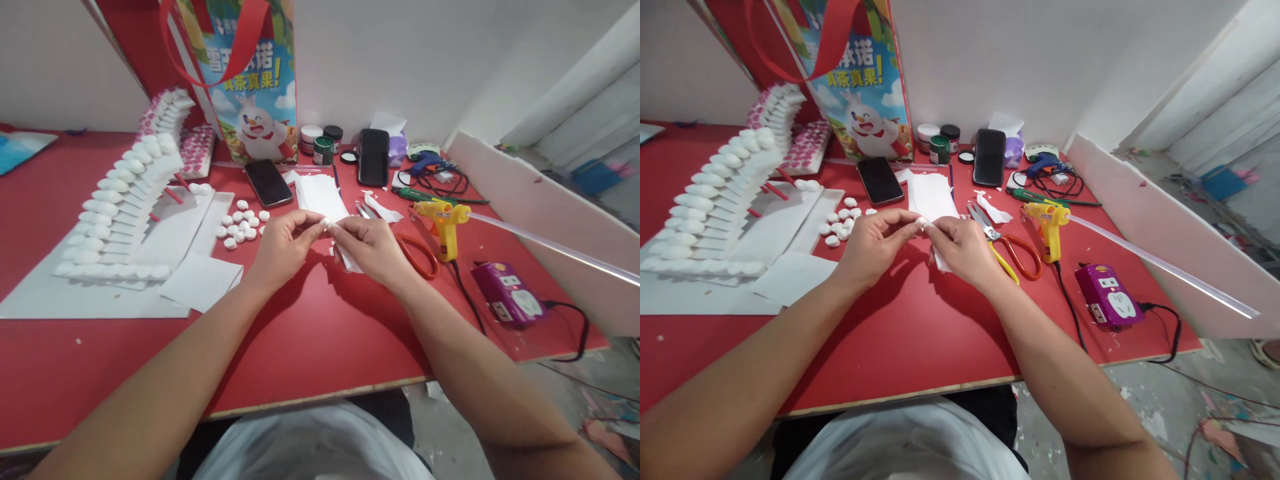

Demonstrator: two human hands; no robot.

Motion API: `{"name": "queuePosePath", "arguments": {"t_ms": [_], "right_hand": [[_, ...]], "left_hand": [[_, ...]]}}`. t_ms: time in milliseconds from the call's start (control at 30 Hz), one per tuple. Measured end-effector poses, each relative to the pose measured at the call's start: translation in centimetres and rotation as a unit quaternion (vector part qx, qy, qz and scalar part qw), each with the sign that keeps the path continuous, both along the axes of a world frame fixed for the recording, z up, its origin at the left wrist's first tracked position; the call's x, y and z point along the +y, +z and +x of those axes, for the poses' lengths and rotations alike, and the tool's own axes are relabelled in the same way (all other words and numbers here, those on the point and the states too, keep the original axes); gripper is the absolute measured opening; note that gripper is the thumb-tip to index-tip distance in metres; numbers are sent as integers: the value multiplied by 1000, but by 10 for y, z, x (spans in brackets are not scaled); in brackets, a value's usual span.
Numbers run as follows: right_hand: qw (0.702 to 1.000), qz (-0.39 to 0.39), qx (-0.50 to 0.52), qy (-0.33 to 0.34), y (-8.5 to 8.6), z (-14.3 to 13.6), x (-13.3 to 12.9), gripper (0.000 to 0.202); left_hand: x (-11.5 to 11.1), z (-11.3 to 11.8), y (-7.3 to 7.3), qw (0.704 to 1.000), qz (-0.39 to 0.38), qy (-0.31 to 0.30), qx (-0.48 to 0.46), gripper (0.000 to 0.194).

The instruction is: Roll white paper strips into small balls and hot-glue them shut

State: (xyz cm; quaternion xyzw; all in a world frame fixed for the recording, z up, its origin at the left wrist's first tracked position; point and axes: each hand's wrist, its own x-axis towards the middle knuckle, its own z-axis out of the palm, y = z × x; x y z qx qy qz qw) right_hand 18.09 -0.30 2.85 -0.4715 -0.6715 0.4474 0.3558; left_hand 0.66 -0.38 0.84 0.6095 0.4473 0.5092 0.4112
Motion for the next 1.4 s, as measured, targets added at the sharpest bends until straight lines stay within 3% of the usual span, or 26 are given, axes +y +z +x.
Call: {"name": "queuePosePath", "arguments": {"t_ms": [100,267,400,500,633,700,800,933,1033,1100,1200,1400], "right_hand": [[990,121,-49,-59,-4,-5,-4,44],[993,113,-20,-8,-4,-5,-7,40],[991,127,-31,-18,-3,-3,-7,41],[995,101,-21,-14,-3,1,-5,41],[995,88,-37,40,-3,7,-2,46],[994,88,-34,49,-4,7,-2,48],[998,43,26,40,-5,3,-3,46],[977,-124,170,34,-1,-4,2,49],[921,-291,256,46,3,-3,8,53],[892,-349,280,60,4,-2,10,49],[885,-350,299,68,5,1,10,39],[904,-293,301,77,2,4,6,28]], "left_hand": [[-5,7,-2,994,87,52,46,13],[-6,12,-10,946,268,115,140,16],[-7,12,-12,907,344,126,209,22],[-7,10,-9,926,316,96,184,19],[-2,2,-5,980,180,19,81,9],[0,-1,-5,984,157,-13,78,13],[1,-2,-4,972,199,-4,123,18],[-2,0,-2,954,235,53,179,20],[-3,0,0,964,201,36,172,18],[-3,0,0,971,177,21,159,17],[-2,-1,-1,975,168,16,144,16],[-1,-1,1,980,158,24,119,15]]}}
